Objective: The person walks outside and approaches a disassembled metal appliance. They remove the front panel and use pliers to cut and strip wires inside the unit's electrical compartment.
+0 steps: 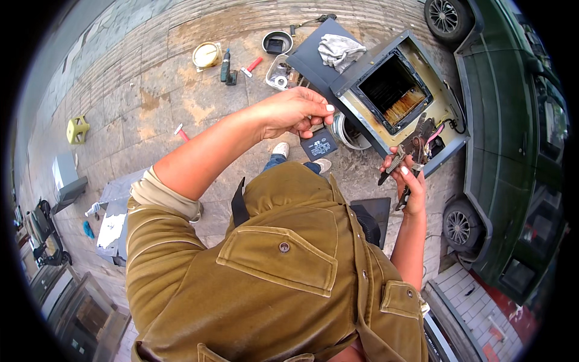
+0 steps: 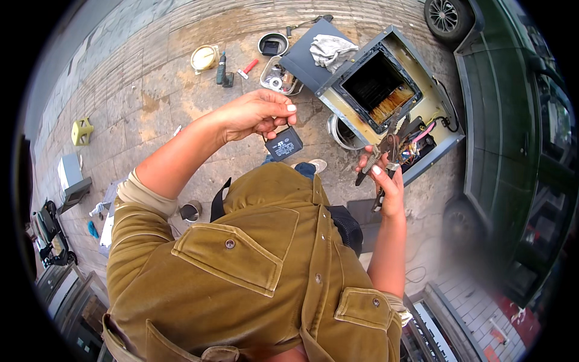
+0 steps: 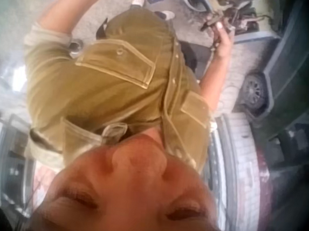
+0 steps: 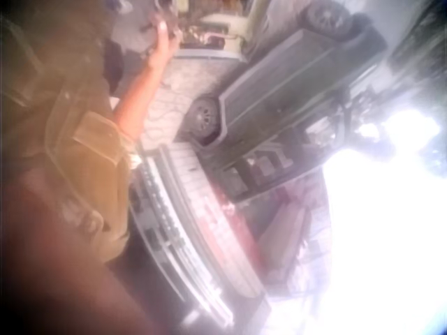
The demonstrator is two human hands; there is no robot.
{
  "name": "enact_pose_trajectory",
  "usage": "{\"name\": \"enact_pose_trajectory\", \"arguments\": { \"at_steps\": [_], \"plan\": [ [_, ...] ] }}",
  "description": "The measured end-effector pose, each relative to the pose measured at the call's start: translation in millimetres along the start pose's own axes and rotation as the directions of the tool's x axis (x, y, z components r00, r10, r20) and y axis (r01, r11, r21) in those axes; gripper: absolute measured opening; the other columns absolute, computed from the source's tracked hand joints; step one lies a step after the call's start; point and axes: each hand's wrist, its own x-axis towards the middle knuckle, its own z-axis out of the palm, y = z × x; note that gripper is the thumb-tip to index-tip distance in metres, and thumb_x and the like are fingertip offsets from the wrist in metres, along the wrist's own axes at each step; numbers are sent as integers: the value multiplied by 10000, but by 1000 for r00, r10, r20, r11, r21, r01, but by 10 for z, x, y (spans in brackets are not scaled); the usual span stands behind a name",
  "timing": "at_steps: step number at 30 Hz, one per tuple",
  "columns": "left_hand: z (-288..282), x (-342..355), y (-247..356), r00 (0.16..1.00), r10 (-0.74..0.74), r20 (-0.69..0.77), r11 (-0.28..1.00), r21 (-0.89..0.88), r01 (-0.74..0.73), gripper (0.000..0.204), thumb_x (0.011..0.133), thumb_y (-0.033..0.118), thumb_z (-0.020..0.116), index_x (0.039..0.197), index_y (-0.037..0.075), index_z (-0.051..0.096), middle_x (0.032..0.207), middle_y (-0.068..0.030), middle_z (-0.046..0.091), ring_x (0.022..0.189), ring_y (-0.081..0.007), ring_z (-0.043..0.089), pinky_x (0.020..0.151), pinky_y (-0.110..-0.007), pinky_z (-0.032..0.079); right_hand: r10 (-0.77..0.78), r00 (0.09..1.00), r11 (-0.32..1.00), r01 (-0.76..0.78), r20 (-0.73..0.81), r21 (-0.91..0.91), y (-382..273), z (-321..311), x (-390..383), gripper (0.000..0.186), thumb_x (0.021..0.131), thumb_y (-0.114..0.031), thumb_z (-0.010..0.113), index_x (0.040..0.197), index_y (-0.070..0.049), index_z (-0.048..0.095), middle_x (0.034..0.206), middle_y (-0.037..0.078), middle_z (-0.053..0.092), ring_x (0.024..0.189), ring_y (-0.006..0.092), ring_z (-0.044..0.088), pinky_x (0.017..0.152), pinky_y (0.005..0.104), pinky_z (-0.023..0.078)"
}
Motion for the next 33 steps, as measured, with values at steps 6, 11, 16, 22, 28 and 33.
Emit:
{"name": "enact_pose_trajectory", "arguments": {
  "at_steps": [6,11,16,22,28,33],
  "plan": [
    [18,53,8,1000,-2,12,1000,-2,2,215,899,247,597,830,46,633,639,61,469,436,-6,352,525,-206,444,-5,1000,1000,5,-5,-3,-20,-21,2,518,755,-174,619,1203,-14,415,1165,149,475,942,235,519,804,411,467],
    [27,70,25,1000,-9,7,1000,0,9,221,901,254,597,828,48,633,640,64,469,445,-6,356,523,-205,438,0,1000,1000,0,4,-3,-34,-63,34,520,755,-168,615,1209,-15,411,1167,150,474,942,235,520,803,410,467],
    [27,69,14,1000,0,6,1000,2,0,227,903,262,594,827,51,633,642,65,468,449,-9,356,526,-202,436,-25,1000,1000,25,5,-5,-62,-29,55,524,755,-164,613,1211,-16,401,1163,149,474,941,235,519,802,409,466],
    [60,70,-1,1000,4,2,1000,-3,-4,226,900,264,597,825,55,634,639,66,465,455,-9,361,522,-202,438,-40,999,999,40,-1,-8,-91,-23,38,515,757,-165,613,1204,-16,405,1169,146,467,939,236,517,803,412,466],
    [90,84,8,1000,-11,17,1000,-8,11,218,900,258,597,833,53,630,640,64,465,459,-10,369,520,-205,440,-25,1000,1000,25,0,-11,-65,-99,1,522,755,-173,614,1209,-12,415,1152,142,485,936,234,519,807,414,469],
    [116,68,10,1000,-12,15,1000,0,12,215,900,254,595,836,52,630,642,65,466,456,-11,366,526,-207,436,-70,998,997,69,-11,-26,-82,-47,-55,535,750,-180,616,1220,-10,424,1148,141,500,932,229,522,806,413,473]
  ]
}}
